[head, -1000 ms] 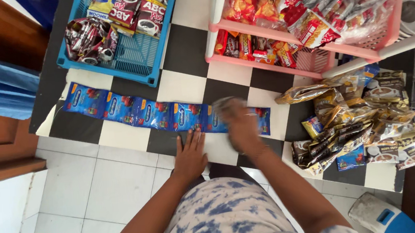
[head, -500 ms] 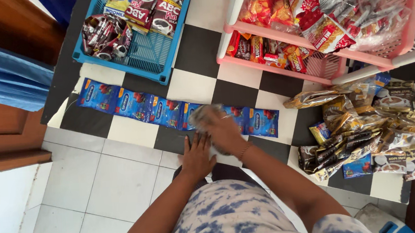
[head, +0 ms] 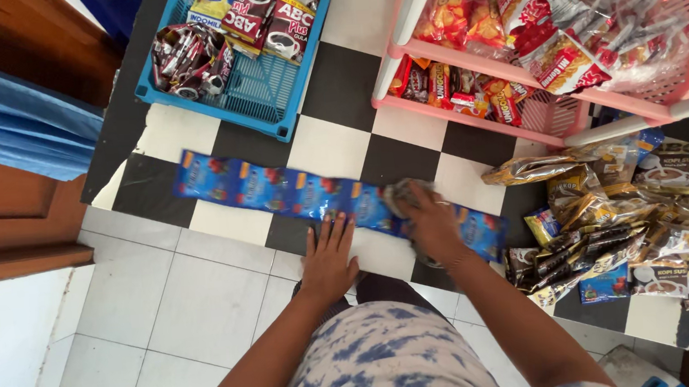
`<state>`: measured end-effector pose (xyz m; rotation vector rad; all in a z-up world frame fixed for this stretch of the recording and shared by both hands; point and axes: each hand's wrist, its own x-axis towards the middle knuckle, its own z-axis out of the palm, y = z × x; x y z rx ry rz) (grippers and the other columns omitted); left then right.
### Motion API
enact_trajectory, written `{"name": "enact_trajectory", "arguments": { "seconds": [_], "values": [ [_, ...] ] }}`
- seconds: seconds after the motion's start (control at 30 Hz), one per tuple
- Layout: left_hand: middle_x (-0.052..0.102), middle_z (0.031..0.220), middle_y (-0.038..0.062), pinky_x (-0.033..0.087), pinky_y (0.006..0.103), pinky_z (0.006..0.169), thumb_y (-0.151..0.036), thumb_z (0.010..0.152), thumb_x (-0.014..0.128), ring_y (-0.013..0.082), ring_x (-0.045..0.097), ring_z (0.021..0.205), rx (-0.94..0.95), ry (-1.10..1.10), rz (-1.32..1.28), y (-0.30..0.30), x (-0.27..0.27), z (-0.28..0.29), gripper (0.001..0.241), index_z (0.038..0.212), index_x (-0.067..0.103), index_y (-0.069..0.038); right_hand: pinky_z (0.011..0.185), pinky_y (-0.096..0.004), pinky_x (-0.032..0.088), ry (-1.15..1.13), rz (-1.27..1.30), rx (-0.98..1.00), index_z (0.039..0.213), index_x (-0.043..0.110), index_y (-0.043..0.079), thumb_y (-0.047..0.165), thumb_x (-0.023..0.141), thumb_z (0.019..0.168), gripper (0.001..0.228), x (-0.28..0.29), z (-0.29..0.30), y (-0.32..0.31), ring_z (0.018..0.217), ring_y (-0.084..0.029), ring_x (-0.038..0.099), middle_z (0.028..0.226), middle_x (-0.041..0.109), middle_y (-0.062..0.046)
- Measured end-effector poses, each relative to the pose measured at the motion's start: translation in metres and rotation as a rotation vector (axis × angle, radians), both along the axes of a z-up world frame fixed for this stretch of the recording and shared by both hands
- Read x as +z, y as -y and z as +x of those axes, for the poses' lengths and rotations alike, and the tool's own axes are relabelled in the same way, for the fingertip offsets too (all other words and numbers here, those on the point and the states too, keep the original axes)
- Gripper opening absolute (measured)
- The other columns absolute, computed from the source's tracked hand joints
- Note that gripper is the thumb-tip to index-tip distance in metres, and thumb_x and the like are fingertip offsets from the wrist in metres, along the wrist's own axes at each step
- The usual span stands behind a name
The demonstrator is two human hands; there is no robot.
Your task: The person wipes the floor with a cloth and then picks up multiple snack packages, wiping each one before placing them into a blue basket. The person handles ABC Plus and Indomilk packages, cleaning them one by one and stacking them in the basket.
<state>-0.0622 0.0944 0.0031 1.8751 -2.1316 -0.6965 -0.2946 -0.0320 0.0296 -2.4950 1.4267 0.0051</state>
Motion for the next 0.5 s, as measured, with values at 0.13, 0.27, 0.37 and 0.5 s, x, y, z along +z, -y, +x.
{"name": "enact_trajectory", "arguments": {
  "seconds": [0.13, 0.27, 0.37, 0.5],
  "values": [
    [0.024, 0.167, 0.012, 0.009, 0.0682, 0.118, -0.032, 0.090, 0.063, 0.0367, 0.018, 0.153, -0.106, 0.028, 0.015, -0.002, -0.007, -0.007, 0.079, 0.158, 0.030, -0.010, 0.102, -0.051, 0.047, -0.053, 0.061, -0.185, 0.134, 0.066, 0.026, 0.018, 0.082, 0.066, 0.070, 0.014, -0.022, -0.002, 0.127, -0.039, 0.051, 0.156, 0.042, -0.008],
    [0.024, 0.167, 0.011, 0.005, 0.0695, 0.117, -0.037, 0.089, 0.062, 0.0355, 0.015, 0.154, -0.078, 0.052, -0.033, 0.006, -0.012, -0.022, 0.078, 0.158, 0.032, -0.016, 0.103, -0.052, 0.047, -0.010, -0.084, 0.026, 0.138, 0.065, 0.023, 0.011, 0.074, 0.071, 0.069, 0.010, 0.019, -0.017, 0.130, -0.040, 0.050, 0.154, 0.043, -0.017],
    [0.022, 0.167, 0.009, 0.001, 0.0691, 0.121, -0.046, 0.095, 0.057, 0.0309, 0.012, 0.159, -0.071, 0.135, 0.183, 0.011, -0.015, -0.024, 0.072, 0.155, 0.032, -0.014, 0.097, -0.055, 0.044, -0.013, 0.051, 0.082, 0.132, 0.065, 0.024, 0.008, 0.072, 0.066, 0.068, 0.004, 0.044, -0.024, 0.135, -0.039, 0.045, 0.151, 0.045, -0.011],
    [0.023, 0.167, 0.008, 0.000, 0.0695, 0.118, -0.045, 0.092, 0.057, 0.0302, 0.014, 0.155, -0.049, 0.082, 0.098, 0.017, -0.011, -0.021, 0.077, 0.158, 0.031, -0.015, 0.102, -0.052, 0.045, -0.054, 0.074, -0.036, 0.132, 0.067, 0.025, 0.008, 0.070, 0.071, 0.063, 0.003, 0.041, 0.003, 0.133, -0.039, 0.047, 0.152, 0.045, -0.009]
  ]
}}
